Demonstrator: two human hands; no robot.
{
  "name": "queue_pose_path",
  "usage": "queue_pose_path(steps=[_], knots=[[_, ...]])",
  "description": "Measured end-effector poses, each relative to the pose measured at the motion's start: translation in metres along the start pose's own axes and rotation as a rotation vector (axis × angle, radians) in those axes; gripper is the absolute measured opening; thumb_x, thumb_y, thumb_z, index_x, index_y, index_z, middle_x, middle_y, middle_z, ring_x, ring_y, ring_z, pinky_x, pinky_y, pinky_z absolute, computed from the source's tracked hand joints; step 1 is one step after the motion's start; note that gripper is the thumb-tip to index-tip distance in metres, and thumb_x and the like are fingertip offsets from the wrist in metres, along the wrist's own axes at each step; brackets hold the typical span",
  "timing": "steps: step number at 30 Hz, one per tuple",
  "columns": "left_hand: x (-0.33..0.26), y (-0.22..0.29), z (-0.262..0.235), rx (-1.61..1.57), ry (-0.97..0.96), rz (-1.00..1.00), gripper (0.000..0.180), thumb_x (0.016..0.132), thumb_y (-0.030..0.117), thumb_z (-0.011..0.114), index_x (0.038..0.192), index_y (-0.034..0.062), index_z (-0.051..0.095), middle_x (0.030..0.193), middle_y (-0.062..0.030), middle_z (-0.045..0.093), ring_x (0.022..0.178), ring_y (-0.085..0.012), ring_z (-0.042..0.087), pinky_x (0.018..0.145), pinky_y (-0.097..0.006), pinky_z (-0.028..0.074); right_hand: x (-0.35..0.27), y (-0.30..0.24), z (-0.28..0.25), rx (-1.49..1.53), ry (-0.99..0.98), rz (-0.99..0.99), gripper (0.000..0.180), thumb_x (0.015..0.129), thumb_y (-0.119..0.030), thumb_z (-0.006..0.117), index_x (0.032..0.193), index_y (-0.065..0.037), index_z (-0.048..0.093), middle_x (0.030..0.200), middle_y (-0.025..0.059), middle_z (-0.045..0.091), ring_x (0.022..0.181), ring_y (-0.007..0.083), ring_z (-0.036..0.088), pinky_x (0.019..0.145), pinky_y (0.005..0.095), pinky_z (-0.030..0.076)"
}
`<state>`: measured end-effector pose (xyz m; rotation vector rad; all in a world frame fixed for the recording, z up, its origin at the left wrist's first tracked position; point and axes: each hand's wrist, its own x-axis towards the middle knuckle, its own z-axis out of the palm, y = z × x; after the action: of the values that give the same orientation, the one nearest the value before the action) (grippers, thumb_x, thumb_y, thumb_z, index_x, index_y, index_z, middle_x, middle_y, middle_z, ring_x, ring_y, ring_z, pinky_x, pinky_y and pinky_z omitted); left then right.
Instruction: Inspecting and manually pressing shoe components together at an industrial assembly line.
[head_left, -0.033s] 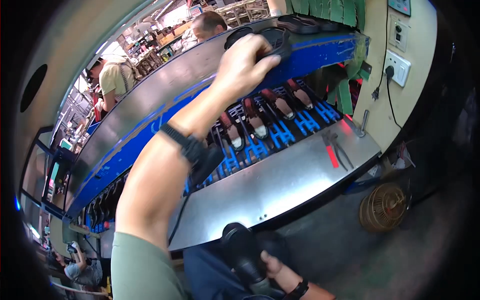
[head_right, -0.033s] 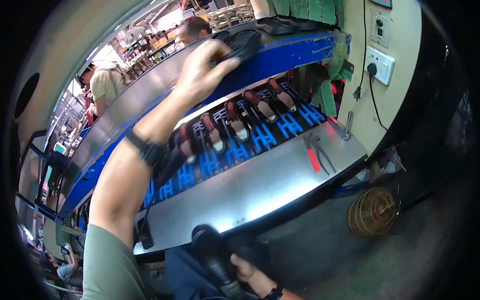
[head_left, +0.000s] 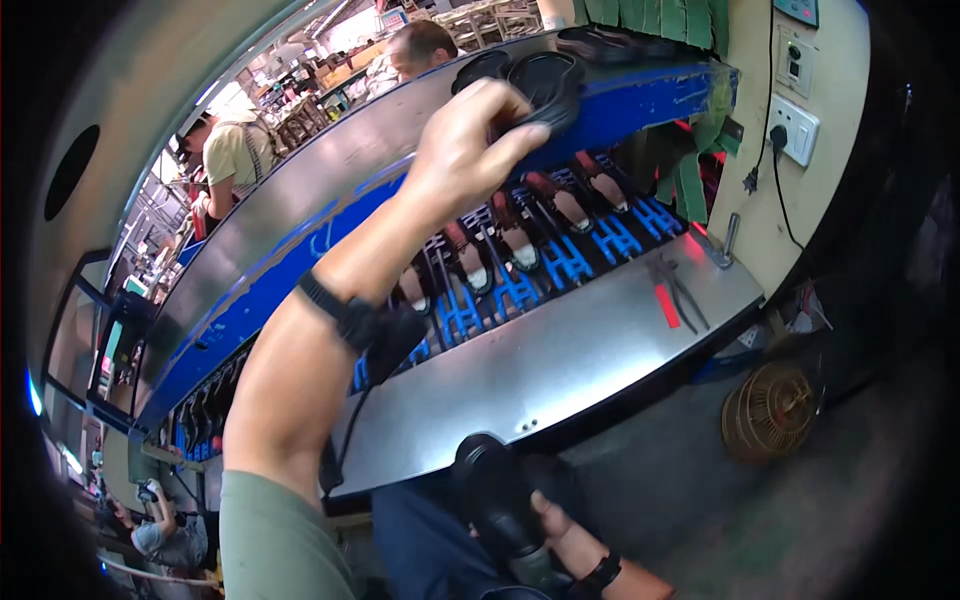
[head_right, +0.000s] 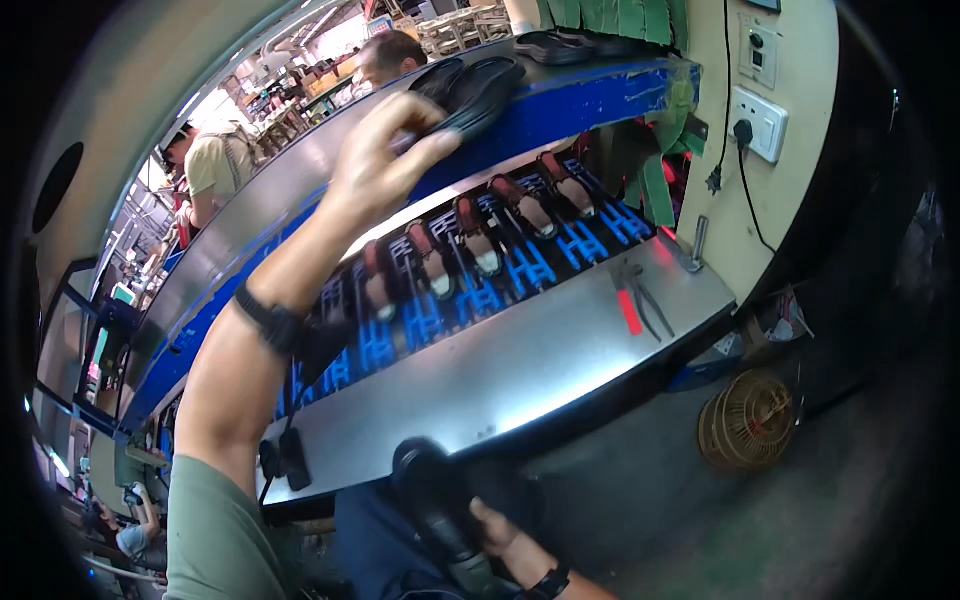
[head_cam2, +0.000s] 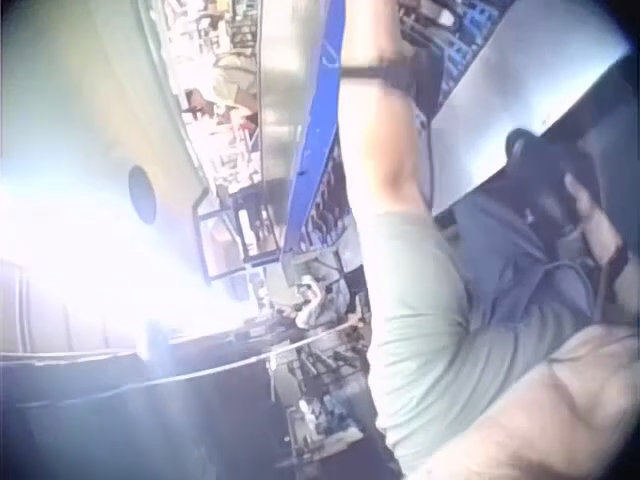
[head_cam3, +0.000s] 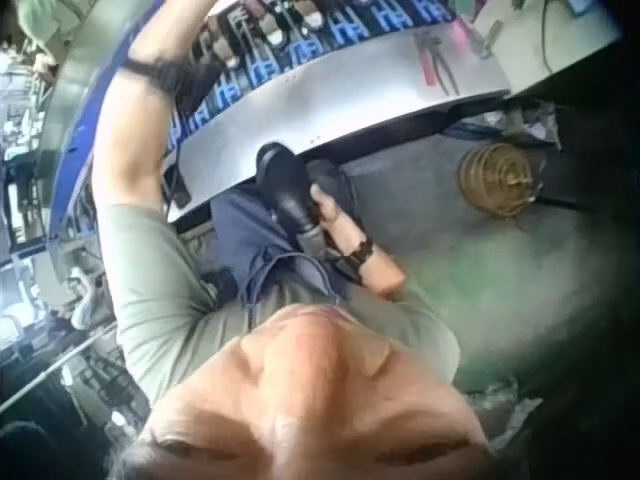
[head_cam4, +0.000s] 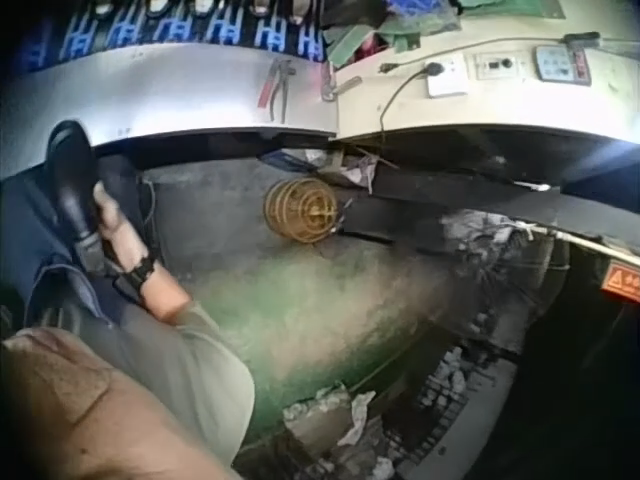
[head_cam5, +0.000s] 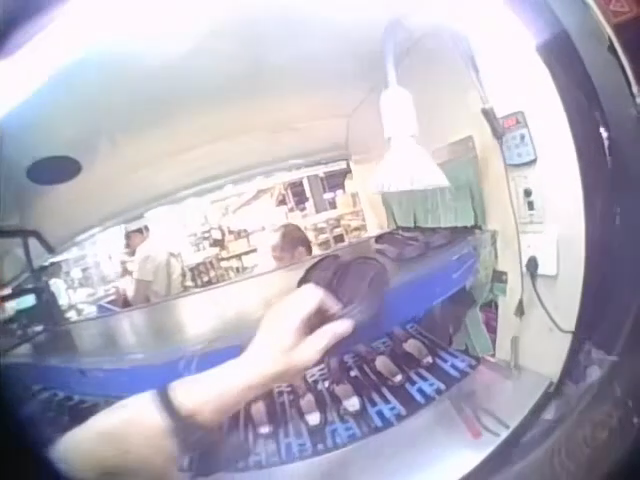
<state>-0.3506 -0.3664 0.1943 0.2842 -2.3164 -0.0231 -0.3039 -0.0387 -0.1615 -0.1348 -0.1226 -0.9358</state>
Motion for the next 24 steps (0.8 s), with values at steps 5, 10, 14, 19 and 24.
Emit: queue_pose_path(steps=[5, 10, 14, 19, 24], knots=[[-0.140, 0.148, -0.109, 0.085, -0.571, 0.191, 0.018, 0.072, 0.009, 0.076, 0.079, 0.0082, 0.060, 0.078, -0.0092, 0.061, 0.072, -0.0295, 0.060, 0.059, -0.040, 0.044, -0.021, -0.004, 0.034, 0.055, 0.318, -0.148, 0.099, 0.088, -0.081, 0.041, 0.126, 0.008, 0.058, 0.110, 0.0230, 0.068, 0.098, 0.0312, 0.069, 0.090, 0.0381, 0.055], [-0.434, 0.276, -0.103, -0.145, -0.729, -0.145, 0.014, 0.074, 0.017, 0.066, 0.080, 0.0091, 0.055, 0.073, -0.0066, 0.047, 0.068, -0.0244, 0.054, 0.062, -0.039, 0.043, 0.016, -0.020, -0.003, -0.264, 0.226, -0.124, 0.089, 0.092, -0.078, 0.036, 0.115, 0.004, 0.063, 0.095, 0.0192, 0.069, 0.087, 0.0293, 0.071, 0.074, 0.0370, 0.060], [-0.543, 0.287, -0.088, -0.277, -0.506, -0.555, 0.024, 0.081, 0.020, 0.077, 0.080, 0.0049, 0.059, 0.075, -0.0120, 0.056, 0.070, -0.0327, 0.060, 0.062, -0.042, 0.049, 0.040, 0.020, 0.003, -0.118, 0.306, -0.215, 0.098, 0.089, -0.083, 0.036, 0.126, 0.006, 0.057, 0.106, 0.0225, 0.068, 0.094, 0.0333, 0.071, 0.081, 0.0420, 0.063], [-0.561, 0.251, -0.130, -0.116, 0.051, -0.770, 0.016, 0.079, 0.012, 0.076, 0.089, 0.0035, 0.066, 0.093, -0.0118, 0.064, 0.094, -0.0321, 0.062, 0.084, -0.041, 0.050, 0.025, 0.046, 0.019, -0.190, 0.455, -0.116, 0.101, 0.091, -0.082, 0.033, 0.124, 0.010, 0.057, 0.105, 0.0252, 0.069, 0.084, 0.0348, 0.072, 0.073, 0.0396, 0.064], [-0.627, 0.140, -0.137, -0.730, 0.618, -1.555, 0.055, 0.094, 0.027, 0.072, 0.136, -0.0032, 0.056, 0.131, -0.0198, 0.062, 0.117, -0.0229, 0.060, 0.101, -0.034, 0.047, 0.013, 0.094, 0.037, -0.175, 0.642, -0.044, 0.097, 0.092, -0.080, 0.031, 0.120, 0.008, 0.061, 0.101, 0.0253, 0.070, 0.073, 0.0341, 0.072, 0.062, 0.0380, 0.063]])
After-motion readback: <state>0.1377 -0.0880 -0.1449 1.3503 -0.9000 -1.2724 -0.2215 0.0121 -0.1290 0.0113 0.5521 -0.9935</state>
